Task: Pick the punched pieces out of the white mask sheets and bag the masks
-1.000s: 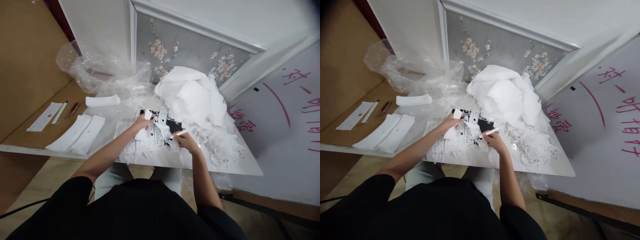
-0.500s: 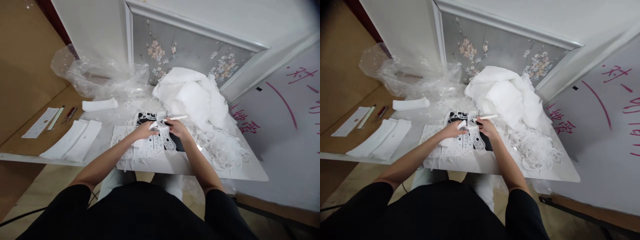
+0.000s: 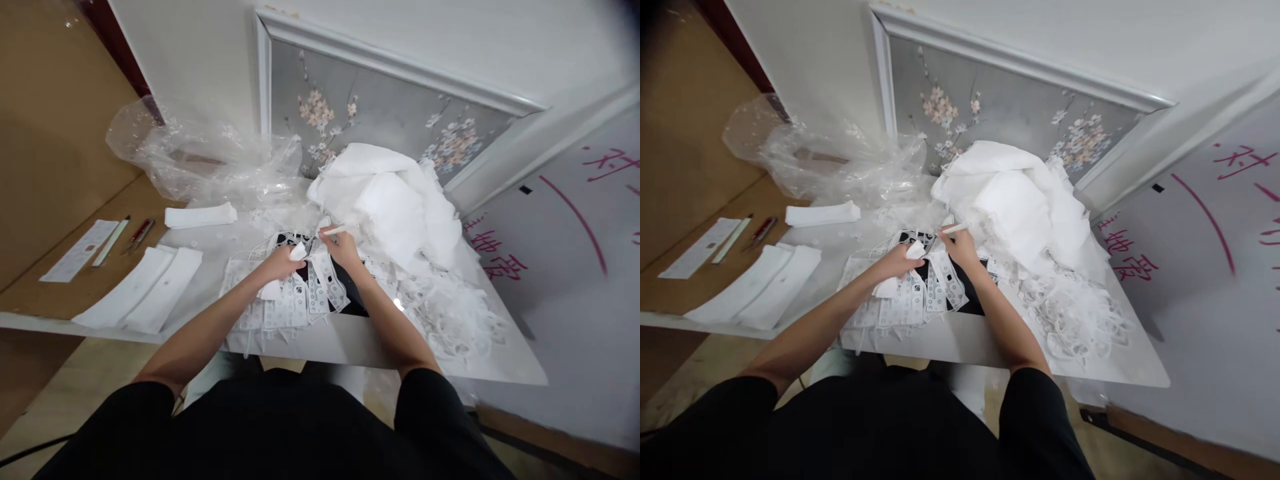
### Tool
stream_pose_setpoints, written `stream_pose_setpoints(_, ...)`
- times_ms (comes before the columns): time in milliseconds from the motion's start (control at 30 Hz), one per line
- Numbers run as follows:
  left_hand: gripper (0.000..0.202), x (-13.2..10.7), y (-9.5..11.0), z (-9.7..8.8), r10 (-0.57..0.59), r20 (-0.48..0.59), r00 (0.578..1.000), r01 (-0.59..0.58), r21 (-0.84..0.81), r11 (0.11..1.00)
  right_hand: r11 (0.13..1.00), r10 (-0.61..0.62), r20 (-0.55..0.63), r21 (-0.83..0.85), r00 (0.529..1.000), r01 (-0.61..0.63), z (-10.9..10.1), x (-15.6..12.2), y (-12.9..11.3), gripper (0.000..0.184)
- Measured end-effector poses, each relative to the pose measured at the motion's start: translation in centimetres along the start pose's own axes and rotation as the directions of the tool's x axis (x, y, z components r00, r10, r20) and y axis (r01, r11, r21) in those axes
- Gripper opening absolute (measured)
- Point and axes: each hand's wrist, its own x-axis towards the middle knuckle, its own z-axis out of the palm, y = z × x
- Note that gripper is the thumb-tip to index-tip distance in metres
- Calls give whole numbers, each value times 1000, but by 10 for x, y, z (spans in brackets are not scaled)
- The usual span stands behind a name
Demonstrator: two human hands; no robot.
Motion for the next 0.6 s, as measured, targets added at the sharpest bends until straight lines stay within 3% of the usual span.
stream_pose_setpoints(100,18,4,-1,0,98,5,995,-97,235,967,998,-57,-36,-35,998,56,-9,-23,4,22)
stream_pose_setpoints(167,24,8,-1,4,158,44,986,-164,300,940,998,-61,-104,0,993,61,-15,-38,4,21)
stream_pose_setpoints(300,28,19,1,15,157,153,976,-206,393,896,985,60,-153,171,986,-33,-26,-55,6,23)
stream_pose_setpoints(433,27,27,1,18,108,150,983,-155,351,924,856,339,-35,426,940,-292,-29,-60,12,32)
stream_pose_setpoints(533,27,29,0,17,26,144,989,-69,308,949,672,503,151,551,851,-495,-29,-61,12,36)
stream_pose_setpoints(600,26,28,-2,16,-34,131,991,-6,292,956,599,550,235,557,801,-575,-30,-62,10,38)
